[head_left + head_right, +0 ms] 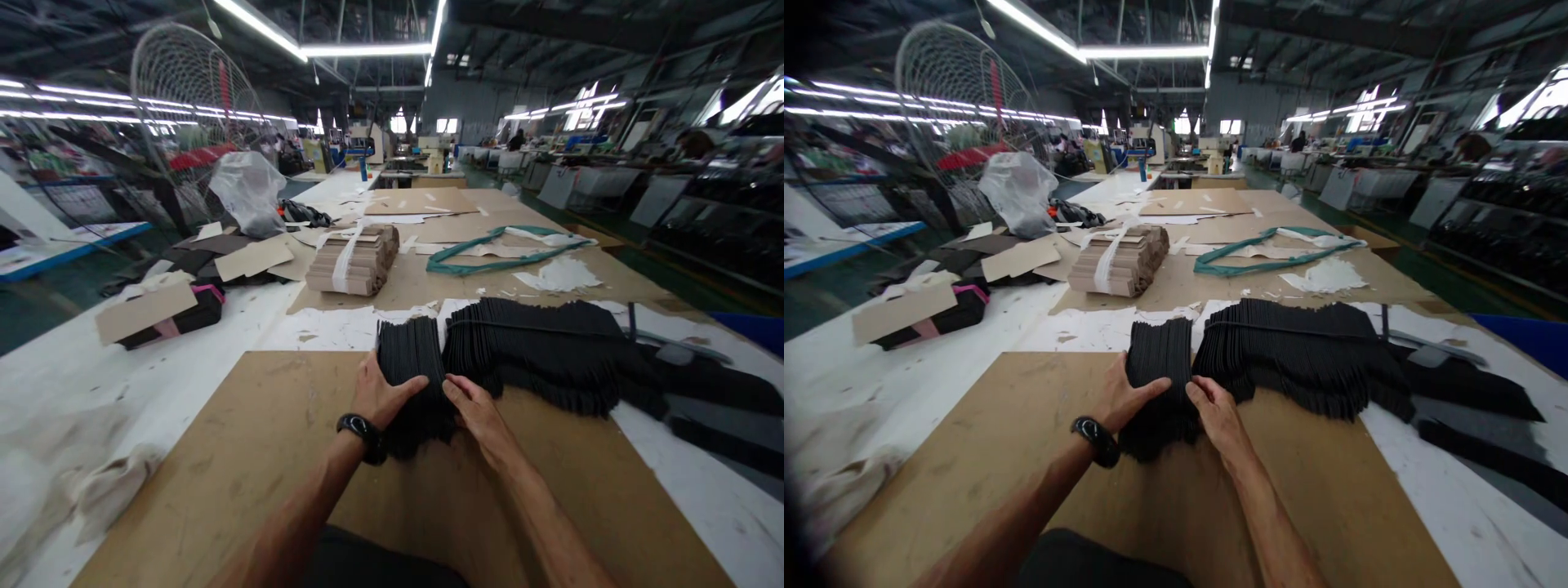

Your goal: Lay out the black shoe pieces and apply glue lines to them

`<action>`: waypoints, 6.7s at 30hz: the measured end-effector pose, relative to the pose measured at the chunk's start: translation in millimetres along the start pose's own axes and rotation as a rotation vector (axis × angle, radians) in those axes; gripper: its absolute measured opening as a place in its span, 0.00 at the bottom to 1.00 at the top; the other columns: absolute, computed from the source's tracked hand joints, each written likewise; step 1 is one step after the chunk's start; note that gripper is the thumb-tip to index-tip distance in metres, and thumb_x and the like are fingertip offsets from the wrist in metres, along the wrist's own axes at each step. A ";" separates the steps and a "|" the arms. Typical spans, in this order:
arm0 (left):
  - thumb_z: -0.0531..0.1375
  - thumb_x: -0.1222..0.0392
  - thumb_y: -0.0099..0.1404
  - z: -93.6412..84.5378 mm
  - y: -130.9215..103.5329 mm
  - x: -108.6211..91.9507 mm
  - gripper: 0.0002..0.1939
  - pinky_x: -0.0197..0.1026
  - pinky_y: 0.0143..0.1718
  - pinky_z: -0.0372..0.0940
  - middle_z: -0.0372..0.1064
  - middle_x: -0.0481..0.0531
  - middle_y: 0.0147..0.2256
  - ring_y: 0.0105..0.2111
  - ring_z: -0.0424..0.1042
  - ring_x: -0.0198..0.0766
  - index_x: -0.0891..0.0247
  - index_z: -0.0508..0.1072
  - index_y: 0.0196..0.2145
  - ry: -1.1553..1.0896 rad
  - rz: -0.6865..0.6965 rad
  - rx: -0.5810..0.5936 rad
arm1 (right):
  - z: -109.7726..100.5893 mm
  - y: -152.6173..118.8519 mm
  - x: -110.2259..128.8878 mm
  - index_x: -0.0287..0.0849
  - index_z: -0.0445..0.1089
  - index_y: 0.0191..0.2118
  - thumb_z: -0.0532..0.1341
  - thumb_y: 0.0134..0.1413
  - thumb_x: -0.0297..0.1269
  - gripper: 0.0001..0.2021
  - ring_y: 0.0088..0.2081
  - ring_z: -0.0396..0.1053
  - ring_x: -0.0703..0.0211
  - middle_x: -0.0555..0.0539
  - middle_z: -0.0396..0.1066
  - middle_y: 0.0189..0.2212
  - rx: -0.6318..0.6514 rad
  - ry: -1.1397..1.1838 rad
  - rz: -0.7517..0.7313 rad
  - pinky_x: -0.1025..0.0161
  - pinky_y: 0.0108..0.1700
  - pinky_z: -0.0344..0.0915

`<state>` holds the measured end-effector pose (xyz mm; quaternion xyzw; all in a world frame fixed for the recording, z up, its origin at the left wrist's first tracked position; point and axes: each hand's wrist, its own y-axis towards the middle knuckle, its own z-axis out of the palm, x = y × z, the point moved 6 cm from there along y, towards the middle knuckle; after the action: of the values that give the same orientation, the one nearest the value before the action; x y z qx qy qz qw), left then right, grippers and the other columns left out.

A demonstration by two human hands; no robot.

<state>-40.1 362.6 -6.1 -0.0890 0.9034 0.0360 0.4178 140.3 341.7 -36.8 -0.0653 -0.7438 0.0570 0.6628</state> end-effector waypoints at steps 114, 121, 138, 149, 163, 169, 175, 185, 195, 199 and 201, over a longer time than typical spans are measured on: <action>0.56 0.26 0.36 1.5 38.8 -14.1 0.62 0.54 0.56 0.48 0.34 0.70 0.61 0.59 0.42 0.60 0.67 0.42 0.60 0.353 0.128 0.125 | 8.7 -6.4 7.9 0.40 0.65 0.48 0.56 0.52 0.44 0.19 0.54 0.60 0.52 0.40 0.64 0.51 -0.005 -0.600 -0.611 0.52 0.54 0.58; 0.56 0.27 0.37 0.4 38.2 -14.6 0.61 0.53 0.57 0.47 0.35 0.71 0.60 0.59 0.42 0.60 0.67 0.43 0.60 0.366 0.141 0.116 | 9.3 -6.4 8.6 0.42 0.62 0.52 0.53 0.55 0.40 0.19 0.56 0.56 0.52 0.42 0.61 0.53 0.055 -0.576 -0.620 0.51 0.55 0.56; 0.56 0.26 0.37 -1.1 38.2 -13.5 0.62 0.52 0.57 0.47 0.34 0.71 0.60 0.59 0.43 0.59 0.68 0.43 0.60 0.375 0.139 0.114 | 6.9 -7.7 9.8 0.42 0.67 0.43 0.45 0.52 0.25 0.18 0.55 0.59 0.58 0.45 0.67 0.48 0.026 -0.562 -0.736 0.56 0.53 0.60; 0.55 0.26 0.35 -0.2 39.2 -11.4 0.62 0.55 0.56 0.50 0.34 0.70 0.61 0.59 0.44 0.60 0.66 0.42 0.60 0.357 0.133 0.106 | 11.0 -9.3 12.2 0.41 0.68 0.42 0.58 0.51 0.42 0.14 0.50 0.64 0.53 0.41 0.68 0.46 -0.072 -0.611 -0.736 0.55 0.51 0.63; 0.54 0.25 0.35 -2.7 38.0 -9.5 0.62 0.53 0.57 0.47 0.34 0.70 0.61 0.59 0.43 0.59 0.67 0.43 0.60 0.351 0.145 0.099 | 12.8 -8.3 9.5 0.42 0.65 0.49 0.53 0.54 0.37 0.16 0.54 0.60 0.54 0.42 0.65 0.50 -0.013 -0.638 -0.720 0.53 0.53 0.60; 0.54 0.25 0.36 -2.9 38.5 -10.5 0.62 0.53 0.57 0.46 0.34 0.71 0.61 0.59 0.43 0.60 0.68 0.43 0.60 0.361 0.136 0.102 | 10.6 -9.7 11.2 0.42 0.64 0.50 0.46 0.55 0.27 0.19 0.56 0.57 0.57 0.42 0.58 0.55 -0.026 -0.629 -0.748 0.55 0.54 0.59; 0.54 0.25 0.36 -3.5 37.7 -11.0 0.61 0.55 0.56 0.47 0.34 0.70 0.61 0.59 0.44 0.60 0.66 0.43 0.60 0.359 0.137 0.100 | 12.3 -11.1 12.6 0.42 0.69 0.43 0.56 0.53 0.40 0.13 0.54 0.60 0.51 0.40 0.59 0.54 -0.059 -0.668 -0.727 0.52 0.52 0.61; 0.53 0.24 0.36 -3.1 37.4 -9.7 0.62 0.56 0.55 0.49 0.34 0.70 0.61 0.58 0.45 0.62 0.66 0.43 0.60 0.372 0.150 0.098 | 13.9 -10.1 10.1 0.42 0.68 0.43 0.58 0.51 0.40 0.14 0.54 0.60 0.53 0.40 0.61 0.52 -0.092 -0.666 -0.735 0.53 0.54 0.60; 0.52 0.23 0.36 -3.4 37.4 -9.6 0.62 0.55 0.55 0.49 0.34 0.70 0.61 0.58 0.45 0.61 0.66 0.44 0.60 0.370 0.159 0.100 | 12.5 -11.1 12.2 0.41 0.68 0.42 0.58 0.51 0.40 0.13 0.53 0.61 0.53 0.40 0.63 0.50 -0.110 -0.674 -0.760 0.52 0.53 0.60; 0.51 0.23 0.36 -1.8 38.2 -8.6 0.61 0.55 0.55 0.50 0.35 0.70 0.60 0.58 0.45 0.61 0.65 0.44 0.60 0.378 0.169 0.094 | 14.7 -12.3 12.4 0.41 0.69 0.42 0.58 0.50 0.40 0.14 0.53 0.61 0.51 0.39 0.63 0.50 -0.160 -0.684 -0.754 0.53 0.52 0.61; 0.51 0.23 0.36 -1.4 38.5 -8.0 0.61 0.55 0.55 0.50 0.35 0.69 0.60 0.58 0.44 0.61 0.65 0.44 0.60 0.385 0.171 0.096 | 16.3 -12.9 12.3 0.41 0.69 0.42 0.58 0.49 0.39 0.14 0.52 0.62 0.51 0.39 0.63 0.50 -0.187 -0.689 -0.750 0.53 0.52 0.62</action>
<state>-43.3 401.2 0.5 0.0029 0.9715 0.0107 0.2370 122.3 331.1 -24.4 0.1694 -0.8930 -0.2333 0.3457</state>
